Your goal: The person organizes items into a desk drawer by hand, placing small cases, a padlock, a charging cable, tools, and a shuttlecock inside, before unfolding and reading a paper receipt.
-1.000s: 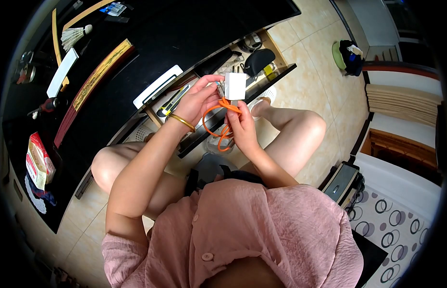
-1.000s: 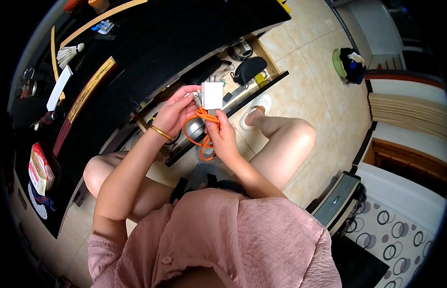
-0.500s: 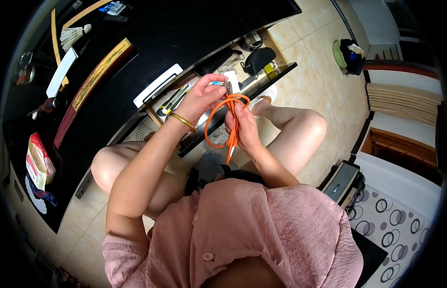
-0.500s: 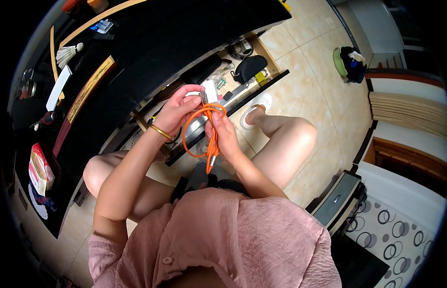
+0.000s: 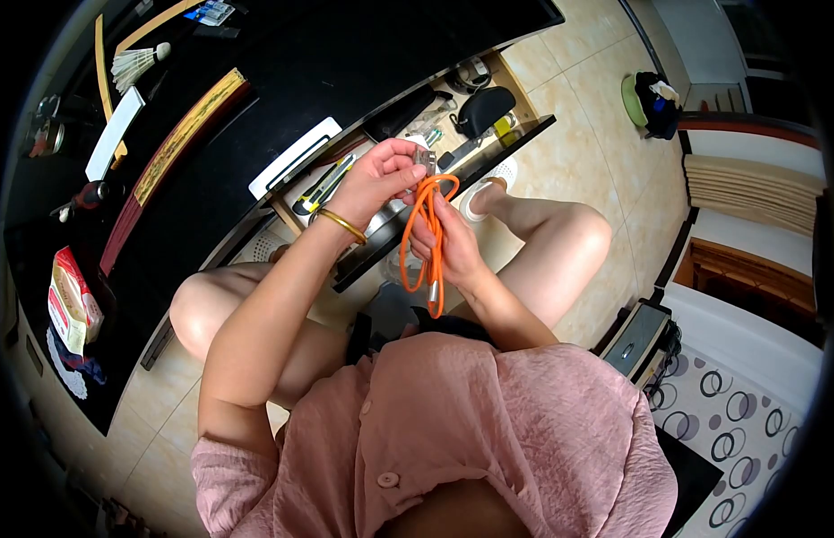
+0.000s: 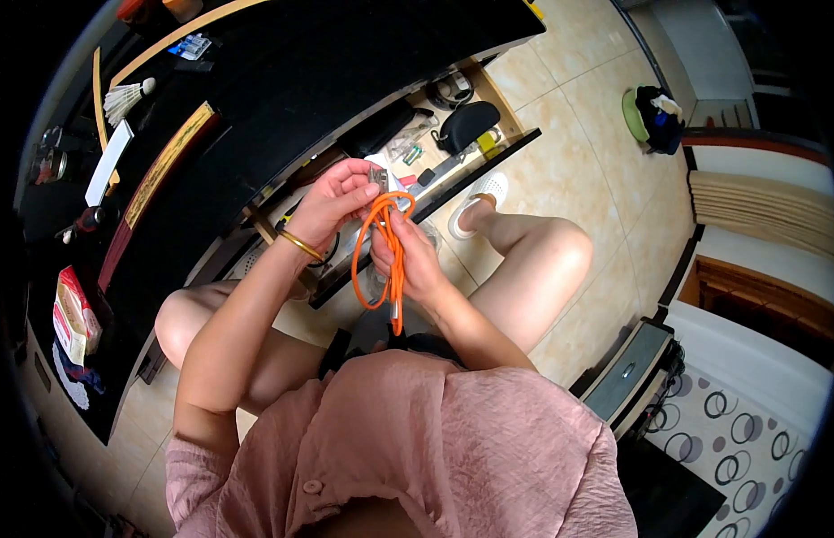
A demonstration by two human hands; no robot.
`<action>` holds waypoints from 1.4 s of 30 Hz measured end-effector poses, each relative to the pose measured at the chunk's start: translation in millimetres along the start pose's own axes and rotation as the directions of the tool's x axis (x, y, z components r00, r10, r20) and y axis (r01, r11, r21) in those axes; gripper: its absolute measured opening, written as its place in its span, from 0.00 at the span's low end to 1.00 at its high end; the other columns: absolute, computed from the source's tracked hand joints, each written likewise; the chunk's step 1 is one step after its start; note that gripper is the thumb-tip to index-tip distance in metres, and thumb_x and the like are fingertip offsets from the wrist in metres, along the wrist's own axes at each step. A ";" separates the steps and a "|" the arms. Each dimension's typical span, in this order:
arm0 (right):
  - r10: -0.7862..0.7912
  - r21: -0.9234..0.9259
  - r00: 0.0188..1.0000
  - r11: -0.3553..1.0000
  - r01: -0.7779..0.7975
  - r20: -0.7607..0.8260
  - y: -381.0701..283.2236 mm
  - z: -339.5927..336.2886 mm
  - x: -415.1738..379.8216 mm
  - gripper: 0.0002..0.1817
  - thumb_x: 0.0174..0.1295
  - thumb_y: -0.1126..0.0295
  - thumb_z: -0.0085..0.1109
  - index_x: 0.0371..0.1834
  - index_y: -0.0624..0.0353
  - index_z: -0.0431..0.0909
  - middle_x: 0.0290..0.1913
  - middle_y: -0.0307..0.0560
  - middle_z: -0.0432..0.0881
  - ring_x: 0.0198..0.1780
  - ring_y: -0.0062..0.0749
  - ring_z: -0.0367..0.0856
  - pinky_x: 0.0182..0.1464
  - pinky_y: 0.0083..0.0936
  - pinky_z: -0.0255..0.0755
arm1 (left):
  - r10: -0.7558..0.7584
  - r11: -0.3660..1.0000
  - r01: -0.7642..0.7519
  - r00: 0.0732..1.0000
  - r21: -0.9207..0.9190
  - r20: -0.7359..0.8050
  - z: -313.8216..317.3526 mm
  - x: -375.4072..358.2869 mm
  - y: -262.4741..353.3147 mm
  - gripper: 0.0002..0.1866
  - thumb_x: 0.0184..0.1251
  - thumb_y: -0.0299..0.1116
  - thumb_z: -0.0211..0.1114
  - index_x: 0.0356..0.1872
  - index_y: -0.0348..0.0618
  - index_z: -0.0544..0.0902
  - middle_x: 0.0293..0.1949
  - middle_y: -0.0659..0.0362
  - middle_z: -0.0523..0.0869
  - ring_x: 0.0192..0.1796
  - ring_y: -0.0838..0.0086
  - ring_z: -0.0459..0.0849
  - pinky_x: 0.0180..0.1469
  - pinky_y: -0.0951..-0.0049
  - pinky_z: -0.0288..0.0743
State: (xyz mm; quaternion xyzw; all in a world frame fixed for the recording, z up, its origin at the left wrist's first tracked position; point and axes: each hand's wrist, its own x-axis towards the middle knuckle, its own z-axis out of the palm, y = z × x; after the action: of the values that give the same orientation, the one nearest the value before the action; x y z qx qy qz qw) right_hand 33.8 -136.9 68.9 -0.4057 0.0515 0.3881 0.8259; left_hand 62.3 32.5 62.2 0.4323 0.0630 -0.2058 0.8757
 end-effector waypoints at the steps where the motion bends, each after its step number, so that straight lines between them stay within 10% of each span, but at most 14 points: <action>1: -0.014 -0.022 0.999 1.000 0.013 -0.043 1.7 -0.3 1.4 0.23 0.73 0.52 0.34 0.54 0.61 0.68 0.17 0.34 0.62 0.16 0.19 0.58 0.19 0.15 0.52 | -0.001 1.000 0.001 1.000 0.016 -0.004 -0.2 0.1 0.2 0.16 0.64 0.32 0.62 0.52 0.44 0.72 0.38 0.65 0.82 0.35 0.86 0.78 0.38 0.86 0.70; 7: -0.074 -0.141 0.889 0.990 0.011 -0.451 2.2 -16.3 19.4 0.21 0.71 0.50 0.41 0.46 0.59 0.69 0.18 0.34 0.64 0.18 0.19 0.61 0.20 0.14 0.56 | -0.167 0.962 0.221 0.941 0.162 -0.295 -4.7 0.2 -23.5 0.16 0.68 0.37 0.54 0.54 0.46 0.71 0.38 0.64 0.81 0.40 0.81 0.80 0.41 0.80 0.72; 9: -0.119 -0.156 0.810 0.987 0.034 -0.574 -2.8 -30.1 27.2 0.21 0.71 0.51 0.41 0.45 0.60 0.70 0.18 0.34 0.66 0.17 0.19 0.61 0.19 0.14 0.57 | -0.192 0.848 0.244 0.969 0.470 -0.155 -3.2 -3.5 -27.1 0.16 0.67 0.39 0.53 0.52 0.47 0.73 0.37 0.60 0.82 0.41 0.74 0.81 0.43 0.73 0.73; 11: -0.136 -0.195 0.820 0.980 0.030 -0.556 -11.1 -39.8 32.0 0.20 0.71 0.53 0.41 0.45 0.60 0.70 0.20 0.34 0.68 0.16 0.19 0.61 0.17 0.14 0.57 | -0.225 0.292 0.116 0.973 0.949 -0.050 13.3 -13.2 -17.8 0.14 0.65 0.36 0.53 0.48 0.44 0.77 0.38 0.55 0.84 0.42 0.65 0.83 0.44 0.65 0.75; 12: -0.155 -0.202 0.810 0.978 0.046 -0.566 -13.6 -45.8 37.0 0.19 0.71 0.53 0.41 0.45 0.60 0.70 0.20 0.34 0.68 0.15 0.19 0.61 0.16 0.15 0.56 | -0.225 0.293 0.115 0.973 0.949 -0.048 11.1 -18.8 -25.6 0.14 0.65 0.36 0.53 0.48 0.44 0.77 0.38 0.55 0.84 0.42 0.65 0.83 0.44 0.65 0.75; 14: -0.151 -0.187 0.795 0.981 0.047 -0.587 -22.5 -48.6 45.8 0.16 0.72 0.55 0.38 0.40 0.57 0.68 0.20 0.36 0.69 0.14 0.19 0.61 0.16 0.16 0.59 | -0.379 -0.281 -0.051 0.923 0.958 -0.062 -1.2 -28.5 -46.8 0.13 0.63 0.33 0.51 0.45 0.43 0.79 0.40 0.50 0.85 0.45 0.58 0.83 0.47 0.60 0.76; 19: -0.087 -0.039 0.764 0.996 0.081 -0.640 -17.3 -63.3 76.8 0.16 0.72 0.56 0.37 0.37 0.57 0.67 0.20 0.37 0.70 0.14 0.21 0.63 0.15 0.17 0.59 | -0.454 -0.321 -0.026 0.882 0.947 -0.129 -5.3 -27.6 -51.0 0.13 0.61 0.31 0.52 0.44 0.42 0.79 0.42 0.49 0.85 0.46 0.59 0.84 0.47 0.61 0.76; 25: -0.067 -0.428 0.883 0.890 -0.158 -0.464 9.8 -45.6 76.7 0.15 0.72 0.57 0.39 0.39 0.57 0.68 0.21 0.37 0.70 0.14 0.18 0.63 0.16 0.15 0.59 | -0.570 -0.309 -0.041 0.808 0.950 -0.151 -0.1 -31.7 -42.2 0.12 0.56 0.29 0.57 0.40 0.39 0.82 0.41 0.48 0.85 0.44 0.60 0.85 0.45 0.63 0.77; 31: -0.064 -0.338 0.814 0.926 -0.167 -0.577 41.0 -40.1 85.0 0.14 0.73 0.58 0.37 0.41 0.57 0.68 0.25 0.39 0.72 0.15 0.21 0.63 0.17 0.17 0.61 | -0.581 -0.313 -0.052 0.801 0.948 -0.148 -0.1 -30.9 -31.8 0.11 0.56 0.29 0.57 0.37 0.41 0.84 0.39 0.49 0.86 0.43 0.61 0.86 0.44 0.64 0.78; 38: 0.037 -0.111 0.688 0.979 -0.170 -0.724 56.6 -45.5 106.1 0.14 0.72 0.58 0.39 0.41 0.57 0.68 0.28 0.41 0.75 0.21 0.25 0.72 0.21 0.21 0.69 | -0.024 -0.371 0.167 0.982 0.914 -0.189 -20.2 -18.9 23.5 0.12 0.62 0.33 0.51 0.35 0.38 0.81 0.31 0.47 0.85 0.36 0.56 0.85 0.39 0.60 0.78; 42: 0.160 0.059 0.666 0.983 -0.172 -0.729 92.4 -29.2 113.4 0.12 0.71 0.63 0.40 0.41 0.57 0.72 0.33 0.42 0.78 0.25 0.24 0.74 0.28 0.24 0.70 | 0.035 -0.319 0.201 0.979 0.926 -0.200 -31.9 -16.7 21.4 0.13 0.63 0.34 0.50 0.35 0.36 0.79 0.29 0.45 0.84 0.35 0.53 0.84 0.38 0.58 0.78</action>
State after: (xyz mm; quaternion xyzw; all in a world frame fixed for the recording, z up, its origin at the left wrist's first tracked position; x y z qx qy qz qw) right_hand 56.1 -55.5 -54.2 -0.5265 0.4101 0.2683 0.6947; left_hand 58.2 74.3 62.9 0.9691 -0.0352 -0.2013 0.1382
